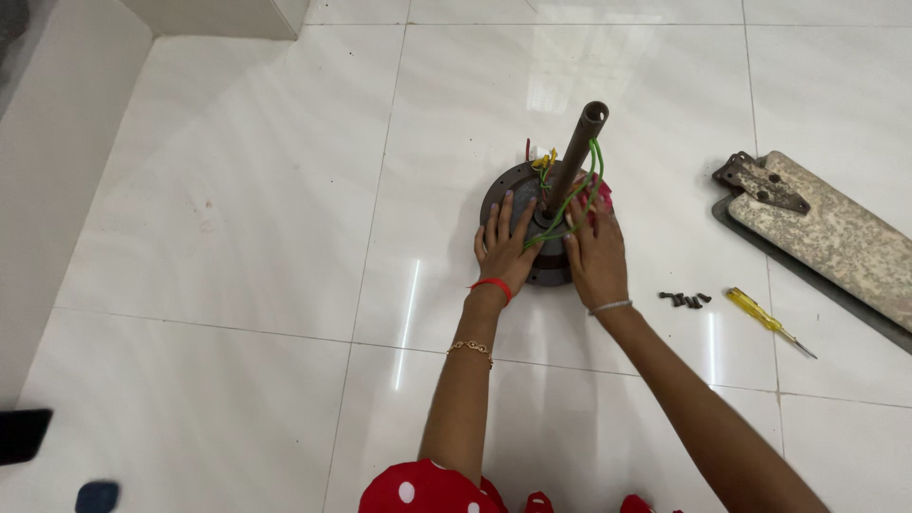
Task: The person uses a screwdriver to remove screws from a ceiling fan motor housing, then wipes the motor with a cloth. The person handles the motor, screws, and fan blades during the process.
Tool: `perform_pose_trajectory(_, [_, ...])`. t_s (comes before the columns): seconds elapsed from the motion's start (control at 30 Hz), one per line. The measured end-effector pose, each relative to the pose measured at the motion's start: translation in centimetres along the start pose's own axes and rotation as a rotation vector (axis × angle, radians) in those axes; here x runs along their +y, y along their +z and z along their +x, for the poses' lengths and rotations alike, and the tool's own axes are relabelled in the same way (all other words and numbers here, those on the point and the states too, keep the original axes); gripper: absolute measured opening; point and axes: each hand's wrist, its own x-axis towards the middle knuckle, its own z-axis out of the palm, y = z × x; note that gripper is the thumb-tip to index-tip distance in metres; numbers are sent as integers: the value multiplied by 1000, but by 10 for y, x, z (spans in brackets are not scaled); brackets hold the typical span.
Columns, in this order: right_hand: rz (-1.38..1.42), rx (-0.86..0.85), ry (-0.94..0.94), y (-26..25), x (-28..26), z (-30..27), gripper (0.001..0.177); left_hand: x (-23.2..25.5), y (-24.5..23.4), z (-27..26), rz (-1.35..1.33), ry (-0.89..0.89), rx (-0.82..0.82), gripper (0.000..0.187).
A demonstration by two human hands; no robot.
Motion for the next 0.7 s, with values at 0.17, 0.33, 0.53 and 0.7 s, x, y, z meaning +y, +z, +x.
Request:
perform_pose_trajectory(0.17, [174,-273,249,-36,-13,-38,34,-4,-2,-4,-124,47,65,64])
perform_pose_trajectory(0.33, [99,-222,-296,-22,-32,-12,29,-16,-21,-26,-265,38,380,50])
perform_pose_trajectory(0.53, [-385,-310,-392,38,-70,39,54,-33,-34,-22,-458,-54,466,53])
perform_pose_trajectory(0.7, [-433,-444,-1,71,-78,78,71,-29,-31,-14,-396,-65,480,47])
